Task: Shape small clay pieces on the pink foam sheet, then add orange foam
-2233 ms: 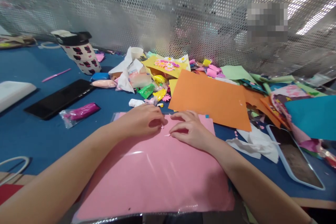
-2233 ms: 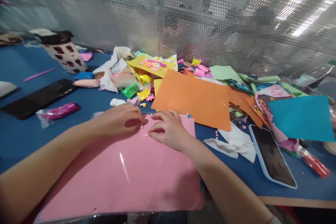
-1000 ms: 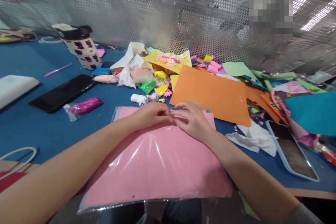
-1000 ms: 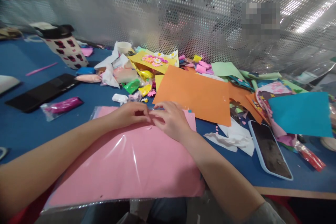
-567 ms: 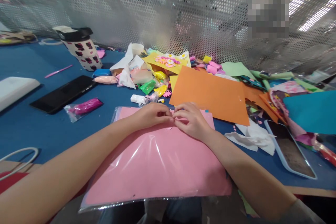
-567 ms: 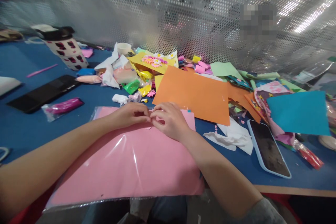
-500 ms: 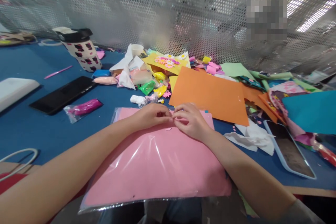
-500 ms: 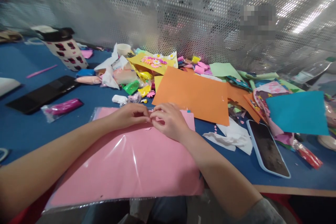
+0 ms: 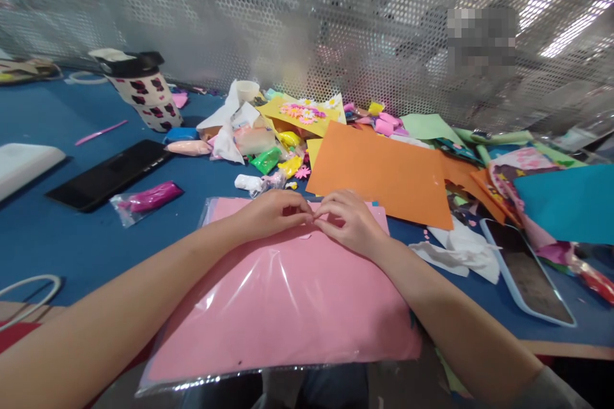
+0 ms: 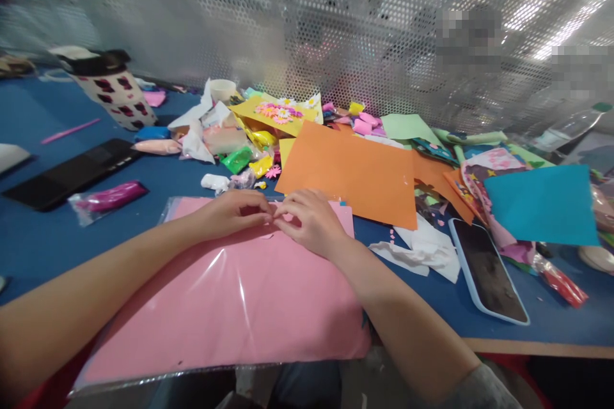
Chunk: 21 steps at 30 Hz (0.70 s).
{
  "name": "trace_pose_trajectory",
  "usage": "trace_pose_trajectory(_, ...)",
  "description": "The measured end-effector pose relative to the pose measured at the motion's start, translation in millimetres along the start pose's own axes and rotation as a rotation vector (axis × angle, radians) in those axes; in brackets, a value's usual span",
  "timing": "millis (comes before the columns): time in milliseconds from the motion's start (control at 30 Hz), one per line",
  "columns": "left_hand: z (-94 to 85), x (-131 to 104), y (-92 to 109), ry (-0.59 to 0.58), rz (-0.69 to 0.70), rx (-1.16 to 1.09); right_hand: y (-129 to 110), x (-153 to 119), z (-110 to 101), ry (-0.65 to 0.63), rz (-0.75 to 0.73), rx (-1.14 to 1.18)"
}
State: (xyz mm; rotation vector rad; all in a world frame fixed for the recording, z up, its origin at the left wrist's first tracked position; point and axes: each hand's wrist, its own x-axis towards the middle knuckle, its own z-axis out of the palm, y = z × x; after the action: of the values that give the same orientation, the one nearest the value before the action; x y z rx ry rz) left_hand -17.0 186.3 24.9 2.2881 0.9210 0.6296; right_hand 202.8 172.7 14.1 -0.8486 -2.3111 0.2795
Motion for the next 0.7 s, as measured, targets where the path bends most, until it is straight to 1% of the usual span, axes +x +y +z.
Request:
trace_pose_trajectory(133,-0.2,-0.4,2.7,-0.006,0.009,-0.008,-0.5,1.1,-0.2,-0.025,0.018,0.006)
trace_pose_trajectory(333,-1.6,-2.6,7.7,-0.02,-0.017,-0.03,-0.4,2.2,-0.4,-0.032,0.009,0.013)
trace_pose_trajectory(600,-1.5,-3.2,5.8,-0.017,-0.025,-0.034,0.5,0.7,-0.8,-0.075,0.028,0.017)
trace_pose_trajectory(700,-1.4,-3.2,4.5,-0.013,-0.031,-0.031,2.1,0.2,0.0,-0.074,0.009,0.024)
